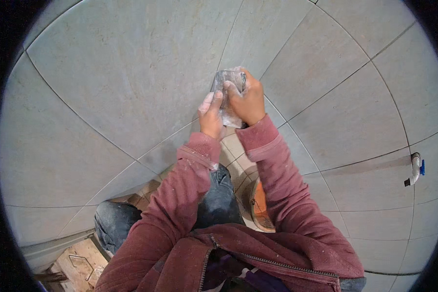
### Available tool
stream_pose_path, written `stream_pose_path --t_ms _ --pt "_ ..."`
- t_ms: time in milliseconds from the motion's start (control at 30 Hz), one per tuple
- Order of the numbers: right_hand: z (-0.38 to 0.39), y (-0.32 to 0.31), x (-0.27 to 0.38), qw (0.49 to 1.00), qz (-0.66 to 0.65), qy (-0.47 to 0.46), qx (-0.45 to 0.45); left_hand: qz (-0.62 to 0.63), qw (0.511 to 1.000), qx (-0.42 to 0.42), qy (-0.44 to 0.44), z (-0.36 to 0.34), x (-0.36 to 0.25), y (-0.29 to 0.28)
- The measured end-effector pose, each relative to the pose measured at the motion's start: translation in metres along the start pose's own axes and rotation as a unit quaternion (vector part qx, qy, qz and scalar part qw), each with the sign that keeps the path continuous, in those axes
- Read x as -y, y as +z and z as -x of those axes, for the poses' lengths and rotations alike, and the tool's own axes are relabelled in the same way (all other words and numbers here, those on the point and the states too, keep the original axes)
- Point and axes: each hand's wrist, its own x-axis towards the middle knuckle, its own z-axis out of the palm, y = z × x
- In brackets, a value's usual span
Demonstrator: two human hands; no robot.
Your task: The person applies grout along the wall tile joints using a small scraper, gathers and shapes paste on the scraper by hand, and smooths the grout into the wall seams and corner joints.
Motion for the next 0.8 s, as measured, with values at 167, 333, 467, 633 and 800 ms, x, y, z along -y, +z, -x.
stream_pose_path --t_ms 167,333,467,633,800 --pt "-0.011 -0.009 0.0 0.997 0.026 -0.002 0.066 -0.003 1.0 -0.019 0.018 -0.003 0.007 0.001" --pt "0.028 0.026 -0.016 0.998 0.065 0.014 0.014 -0.036 0.999 0.001 -0.019 0.001 0.006 -0.041" --pt "0.051 0.036 -0.043 0.99 0.114 0.076 0.015 0.039 0.997 -0.025 -0.064 0.009 0.025 -0.066" --pt "0.071 0.026 -0.059 0.992 0.004 0.1 0.083 -0.03 0.995 -0.054 -0.073 0.044 0.026 -0.075" --pt "0.122 0.055 -0.076 0.822 -0.396 0.403 -0.073 -0.344 0.934 -0.062 -0.077 0.047 -0.007 -0.089"
